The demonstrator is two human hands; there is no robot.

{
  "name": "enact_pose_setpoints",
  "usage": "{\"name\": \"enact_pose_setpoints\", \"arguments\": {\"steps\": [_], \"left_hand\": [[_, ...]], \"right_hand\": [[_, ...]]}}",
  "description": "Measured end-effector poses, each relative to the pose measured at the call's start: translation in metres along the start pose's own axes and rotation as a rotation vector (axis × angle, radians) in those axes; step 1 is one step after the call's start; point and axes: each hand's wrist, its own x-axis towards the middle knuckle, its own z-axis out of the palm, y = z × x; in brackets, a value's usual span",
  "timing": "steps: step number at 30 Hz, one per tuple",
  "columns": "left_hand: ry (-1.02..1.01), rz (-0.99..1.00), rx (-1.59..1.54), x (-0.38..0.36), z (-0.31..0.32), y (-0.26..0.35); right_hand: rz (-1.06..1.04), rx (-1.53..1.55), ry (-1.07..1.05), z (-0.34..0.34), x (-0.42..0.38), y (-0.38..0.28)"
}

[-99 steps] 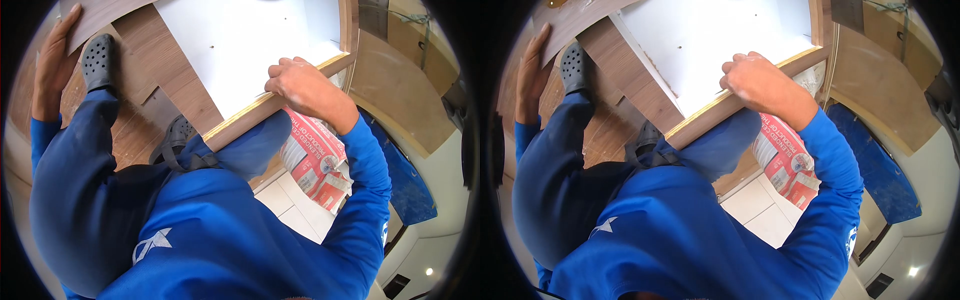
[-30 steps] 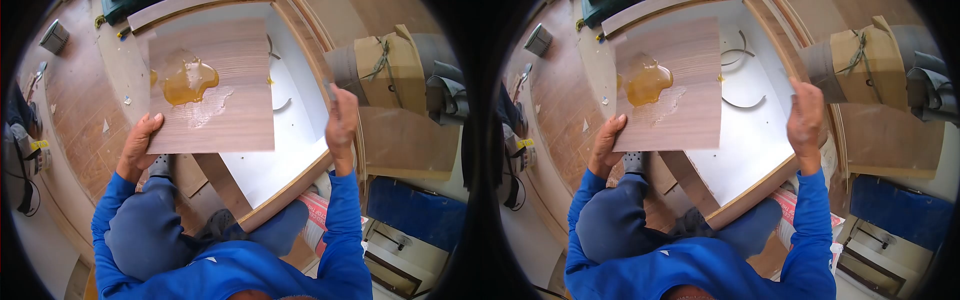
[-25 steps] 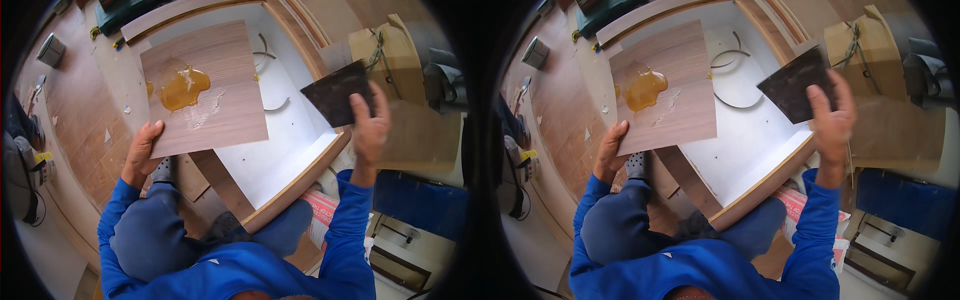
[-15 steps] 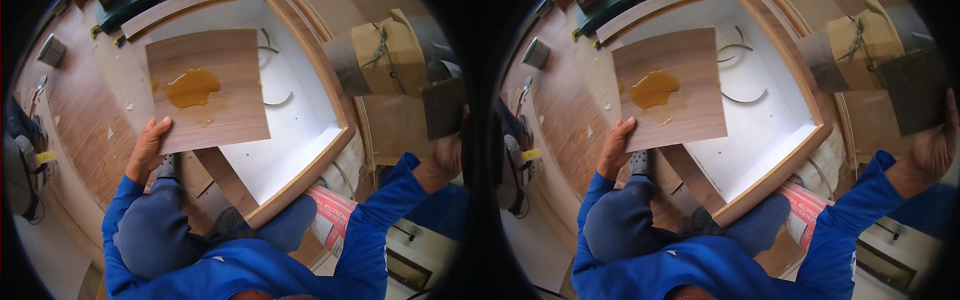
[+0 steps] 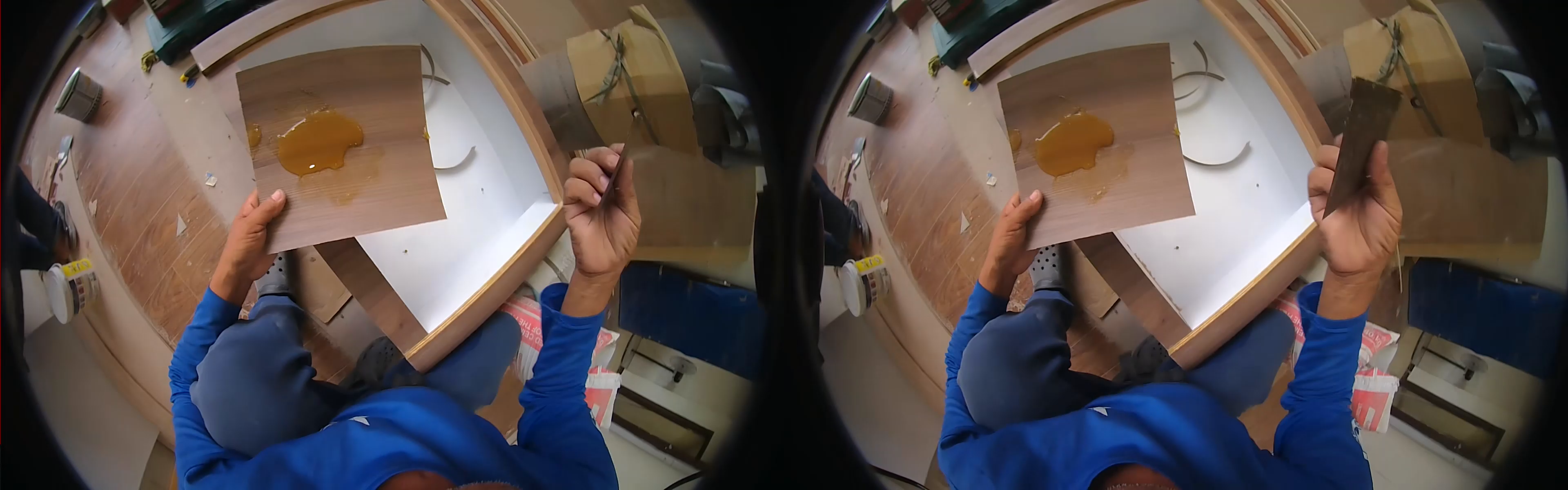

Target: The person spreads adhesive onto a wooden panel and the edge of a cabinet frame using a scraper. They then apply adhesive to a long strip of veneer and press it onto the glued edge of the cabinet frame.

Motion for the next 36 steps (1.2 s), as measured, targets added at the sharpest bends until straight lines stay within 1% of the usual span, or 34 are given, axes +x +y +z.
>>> {"name": "enact_pose_setpoints", "arguments": {"steps": [1, 3, 4, 5, 6, 7, 8, 9, 11, 12, 14, 15, 16, 17, 18, 19, 20, 21, 22, 23, 24, 25, 26, 27, 28, 30, 33, 35, 36], "left_hand": [[0.028, 0.002, -0.005, 0.000, 0.004, 0.002], [0.047, 0.004, -0.008, 0.002, 0.008, 0.005], [0.053, 0.030, 0.004, 0.002, 0.007, 0.005], [0.051, 0.051, 0.017, 0.003, 0.005, 0.003], [0.081, 0.032, 0.050, 0.003, -0.012, 0.000], [0.079, -0.005, 0.083, 0.011, -0.025, -0.008], [0.094, 0.006, 0.080, 0.014, -0.012, -0.008], [0.112, 0.021, 0.077, 0.012, 0.002, 0.000], [0.106, 0.021, 0.082, 0.015, 0.017, 0.004], [0.088, 0.013, 0.088, 0.019, 0.020, 0.005], [0.122, 0.058, 0.164, 0.021, 0.020, 0.007], [0.117, 0.054, 0.172, 0.025, 0.022, 0.010], [0.074, 0.045, 0.207, 0.028, 0.023, 0.013], [0.023, 0.036, 0.238, 0.034, 0.026, 0.016], [0.005, 0.047, 0.238, 0.037, 0.036, 0.019], [-0.064, 0.030, 0.258, 0.038, 0.050, 0.025], [-0.120, 0.003, 0.287, 0.045, 0.060, 0.032], [-0.175, 0.038, 0.330, 0.058, 0.055, 0.023], [-0.211, 0.078, 0.385, 0.066, 0.043, 0.020], [-0.162, -0.041, 0.376, 0.066, 0.072, 0.033], [-0.265, -0.023, 0.353, 0.063, 0.094, 0.035], [-0.283, -0.030, 0.328, 0.059, 0.103, 0.032], [-0.321, -0.056, 0.355, 0.057, 0.102, 0.032], [-0.359, -0.116, 0.387, 0.104, 0.126, 0.036], [-0.383, -0.119, 0.390, 0.109, 0.132, 0.034], [-0.387, -0.110, 0.392, 0.116, 0.141, 0.035], [-0.466, -0.204, 0.386, 0.125, 0.136, 0.033], [-0.471, -0.190, 0.360, 0.121, 0.141, 0.032], [-0.425, -0.169, 0.364, 0.119, 0.141, 0.031]], "right_hand": [[-0.012, 0.002, 0.009, 0.000, -0.002, -0.004], [0.058, -0.220, 0.068, 0.000, 0.001, -0.027], [0.029, -0.526, 0.229, 0.009, 0.002, -0.048], [-0.099, -0.566, 0.256, 0.018, 0.002, -0.061], [-0.241, -0.609, 0.300, 0.037, -0.002, -0.070], [-0.294, -0.782, 0.101, 0.052, -0.005, -0.065], [-0.384, -0.929, 0.017, 0.040, -0.009, -0.105], [-0.561, -1.068, 0.048, 0.041, -0.014, -0.114], [-0.595, -0.949, -0.096, 0.032, -0.043, -0.134], [-0.610, -0.953, -0.082, 0.031, -0.046, -0.124], [-0.725, -0.694, 0.195, 0.029, -0.054, -0.096], [-0.732, -0.688, 0.201, 0.011, -0.063, -0.107], [-0.637, -0.648, 0.187, -0.018, -0.080, -0.122], [-0.548, -0.614, 0.172, -0.032, -0.092, -0.131], [-0.663, -0.813, 0.242, -0.022, -0.096, -0.104], [-0.678, -0.811, 0.244, -0.010, -0.108, -0.090], [-0.772, -1.291, 0.488, -0.002, -0.113, -0.080], [-0.824, -1.767, 0.714, -0.001, -0.113, -0.069], [-0.755, -2.014, 0.633, -0.005, -0.122, -0.057], [-0.687, -2.238, 0.520, -0.014, -0.123, -0.053], [-0.606, -2.551, 0.129, -0.012, -0.117, -0.048], [-0.703, -2.679, 0.041, -0.015, -0.117, -0.028], [-0.741, -2.684, -0.004, -0.020, -0.121, -0.013], [-0.738, -2.684, -0.028, -0.038, -0.088, -0.034], [-0.742, -2.696, 0.001, -0.044, -0.086, -0.028], [-0.748, -2.868, 0.065, -0.055, -0.086, -0.014], [-0.776, -2.874, 0.151, -0.075, -0.089, -0.001], [-0.796, -2.906, 0.190, -0.083, -0.087, 0.001], [-0.760, -2.932, 0.206, -0.084, -0.088, 0.005]]}}
